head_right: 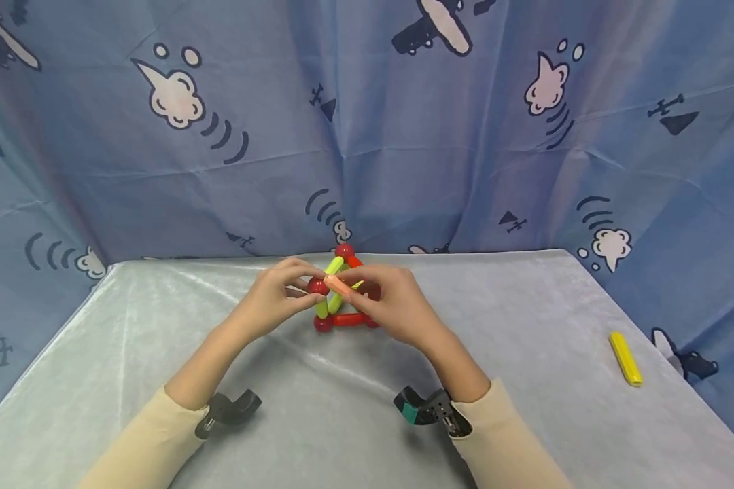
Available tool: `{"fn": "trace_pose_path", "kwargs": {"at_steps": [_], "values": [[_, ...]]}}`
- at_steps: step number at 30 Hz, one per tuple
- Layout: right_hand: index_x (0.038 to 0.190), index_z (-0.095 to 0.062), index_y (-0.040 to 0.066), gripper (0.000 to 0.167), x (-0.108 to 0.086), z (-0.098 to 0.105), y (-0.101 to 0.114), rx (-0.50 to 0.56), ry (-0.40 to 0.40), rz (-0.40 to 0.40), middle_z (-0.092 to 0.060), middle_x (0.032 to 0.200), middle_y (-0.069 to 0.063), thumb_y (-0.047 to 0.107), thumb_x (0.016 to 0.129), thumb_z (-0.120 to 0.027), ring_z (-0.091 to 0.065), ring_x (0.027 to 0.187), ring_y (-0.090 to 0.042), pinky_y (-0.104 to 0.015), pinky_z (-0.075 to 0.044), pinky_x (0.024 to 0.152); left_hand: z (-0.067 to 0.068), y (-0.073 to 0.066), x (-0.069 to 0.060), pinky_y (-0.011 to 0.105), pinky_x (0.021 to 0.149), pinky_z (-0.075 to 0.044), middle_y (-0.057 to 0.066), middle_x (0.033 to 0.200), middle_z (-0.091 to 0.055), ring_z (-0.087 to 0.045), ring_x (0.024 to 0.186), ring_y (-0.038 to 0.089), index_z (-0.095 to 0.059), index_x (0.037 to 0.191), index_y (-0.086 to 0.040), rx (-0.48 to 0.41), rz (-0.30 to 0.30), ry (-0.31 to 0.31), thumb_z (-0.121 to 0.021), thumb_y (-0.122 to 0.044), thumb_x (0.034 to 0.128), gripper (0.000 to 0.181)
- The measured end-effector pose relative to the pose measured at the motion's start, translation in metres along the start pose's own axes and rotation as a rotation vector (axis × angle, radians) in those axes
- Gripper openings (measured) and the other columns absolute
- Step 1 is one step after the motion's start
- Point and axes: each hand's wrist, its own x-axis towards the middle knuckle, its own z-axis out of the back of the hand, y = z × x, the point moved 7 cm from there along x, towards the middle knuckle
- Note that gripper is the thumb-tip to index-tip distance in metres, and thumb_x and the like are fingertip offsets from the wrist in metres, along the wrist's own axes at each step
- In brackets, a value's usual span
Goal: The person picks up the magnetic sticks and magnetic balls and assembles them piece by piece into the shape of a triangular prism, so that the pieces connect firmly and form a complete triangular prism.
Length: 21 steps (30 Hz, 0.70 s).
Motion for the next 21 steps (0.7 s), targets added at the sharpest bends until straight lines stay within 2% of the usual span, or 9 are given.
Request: {"fn": "trace_pose_path", "kwargs": {"at_steps": [6,14,17,21], "values": [[0.119,-0.075,0.013,0.030,-0.001,-0.010,-0.008,-0.035,0.014,-0.005,-0.077,0.103,-0.005,0.014,0.089,-0.078,-0.073,0.081,-0.017,-0.025,-0.061,0.063,-0.001,0.001,0.000,0.030,0.081,-0.063,0.006,0.114,-0.066,-0.075,0.092,0.022,-0.074,0.116,-0.014,0.015,0.015,-0.009,-0.080,-0.015,0.0880,0.029],[0.116,-0.078,0.014,0.029,-0.001,-0.020,-0.001,-0.234,-0.032,0.072,-0.076,0.086,0.000,0.026,0.090,-0.077,-0.068,0.074,-0.010,-0.020,-0.055,0.063,0.000,0.000,-0.001,0.031,0.081,-0.063,0.007,0.114,-0.066,-0.076,0.092,0.022,-0.074,0.116,-0.013,0.017,-0.002,-0.015,-0.079,-0.015,0.0884,0.028],[0.116,-0.078,0.016,0.029,-0.001,-0.023,0.000,-0.274,-0.040,0.068,-0.076,0.086,0.002,0.029,0.090,-0.077,-0.064,0.071,-0.006,-0.020,-0.053,0.063,-0.001,0.001,-0.001,0.031,0.081,-0.063,0.006,0.115,-0.066,-0.075,0.092,0.022,-0.074,0.116,-0.013,0.015,0.007,-0.014,-0.079,-0.015,0.0884,0.028],[0.114,-0.079,0.015,0.029,-0.002,-0.025,-0.001,-0.319,-0.056,0.056,-0.073,0.077,0.002,0.031,0.090,-0.077,-0.057,0.064,-0.005,-0.020,-0.049,0.059,-0.002,0.000,-0.002,0.031,0.081,-0.063,0.006,0.115,-0.066,-0.075,0.092,0.023,-0.074,0.116,-0.013,0.016,0.004,-0.012,-0.079,-0.014,0.0885,0.028]]}}
